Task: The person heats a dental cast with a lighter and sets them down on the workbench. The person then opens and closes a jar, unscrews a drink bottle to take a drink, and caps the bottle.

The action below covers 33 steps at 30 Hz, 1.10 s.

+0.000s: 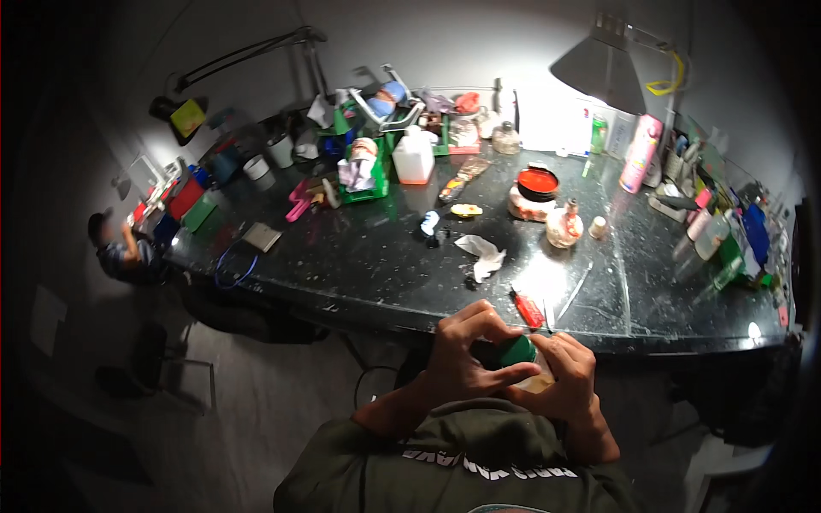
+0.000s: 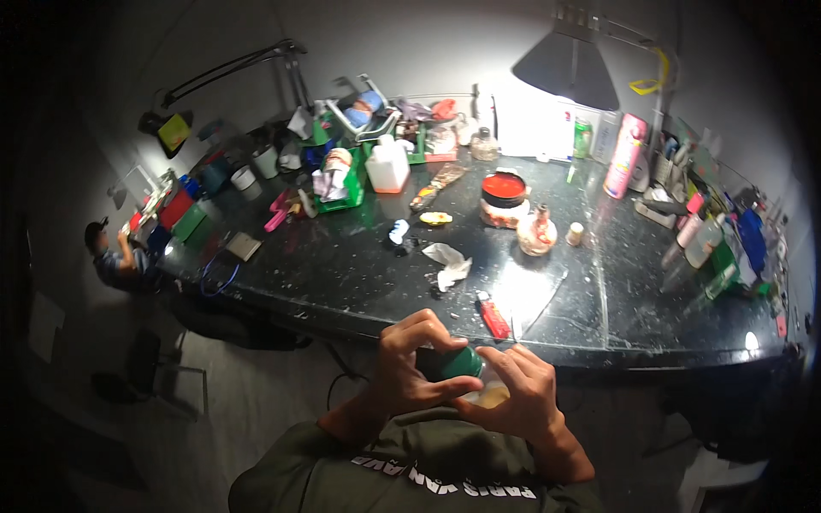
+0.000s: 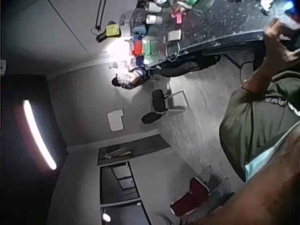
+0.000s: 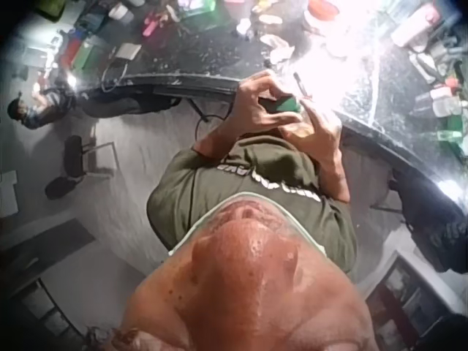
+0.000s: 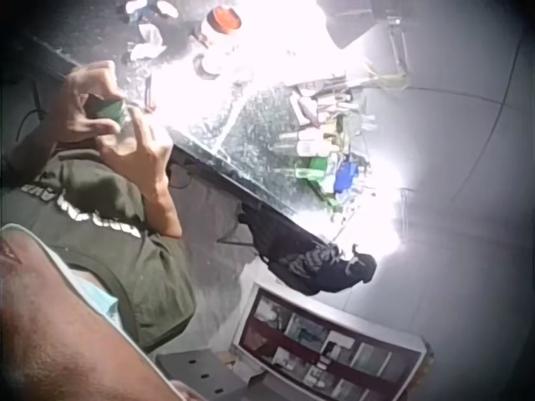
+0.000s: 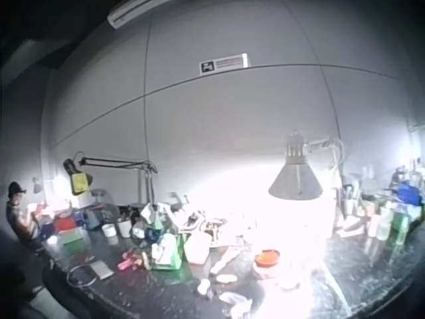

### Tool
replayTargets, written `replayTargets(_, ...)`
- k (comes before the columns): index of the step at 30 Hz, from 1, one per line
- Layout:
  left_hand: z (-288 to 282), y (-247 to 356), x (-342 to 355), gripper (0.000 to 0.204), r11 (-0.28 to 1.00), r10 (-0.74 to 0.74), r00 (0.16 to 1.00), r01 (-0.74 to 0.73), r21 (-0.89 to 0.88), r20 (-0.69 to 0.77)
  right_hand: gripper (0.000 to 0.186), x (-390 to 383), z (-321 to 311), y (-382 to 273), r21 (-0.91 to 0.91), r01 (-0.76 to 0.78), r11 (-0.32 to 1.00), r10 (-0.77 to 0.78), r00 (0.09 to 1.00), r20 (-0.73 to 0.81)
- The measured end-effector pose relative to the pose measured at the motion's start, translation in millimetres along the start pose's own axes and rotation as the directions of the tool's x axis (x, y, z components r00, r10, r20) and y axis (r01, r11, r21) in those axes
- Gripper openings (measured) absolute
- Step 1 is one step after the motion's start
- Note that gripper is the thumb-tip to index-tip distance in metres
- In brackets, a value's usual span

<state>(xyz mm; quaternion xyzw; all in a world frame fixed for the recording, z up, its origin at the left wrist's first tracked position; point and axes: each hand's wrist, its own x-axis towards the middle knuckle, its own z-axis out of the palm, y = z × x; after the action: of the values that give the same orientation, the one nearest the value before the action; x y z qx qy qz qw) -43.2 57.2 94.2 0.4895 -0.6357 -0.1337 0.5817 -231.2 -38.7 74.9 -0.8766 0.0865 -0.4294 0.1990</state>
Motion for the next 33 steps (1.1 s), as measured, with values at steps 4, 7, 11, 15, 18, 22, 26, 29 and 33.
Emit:
replayTargets(4,5,-9,3,0.052,0.995,0.018,0.999,-0.015,-0.101,0.029,0.060,-5,4,2,-0.101,0.001,0.995,-0.011,0.995,-0.101)
replayTargets(7,2,-18,2,0.049,0.942,0.152,0.982,-0.109,-0.318,0.114,0.056,-14,-6,15,0.421,-0.176,0.890,0.080,0.968,0.236)
replayTargets(11,6,-19,-1,0.051,0.817,0.299,0.931,-0.137,-0.561,0.208,0.058,-27,14,15,0.908,-0.342,0.243,-0.017,0.934,0.356)
replayTargets(15,15,-20,1,0.051,0.740,0.388,0.888,-0.142,-0.657,0.245,0.053,-42,27,13,0.919,-0.393,-0.022,-0.113,0.915,0.388)
replayTargets(18,16,-26,-3,0.055,0.735,0.389,0.888,-0.138,-0.664,0.245,0.058,-44,27,12,0.884,-0.445,-0.144,-0.130,0.894,0.429)
replayTargets(22,15,-27,2,0.073,0.891,0.270,0.940,-0.163,-0.424,0.207,0.059,-27,-9,41,0.841,-0.316,0.439,-0.102,0.912,0.396)
replayTargets(26,-15,-52,-9,0.051,0.917,0.151,0.977,-0.081,-0.391,0.151,0.058,-1,-63,49,0.567,-0.336,0.752,0.221,0.939,0.263)
replayTargets(29,-30,-55,-17,0.020,0.877,0.060,0.978,0.043,-0.479,0.198,0.048,1,-88,95,0.372,-0.188,0.909,0.289,0.927,-0.238)
replayTargets(33,-30,-35,-19,0.017,0.894,0.091,0.937,0.072,-0.443,0.338,0.045,42,-143,181,0.108,-0.367,0.924,0.382,0.859,-0.340)
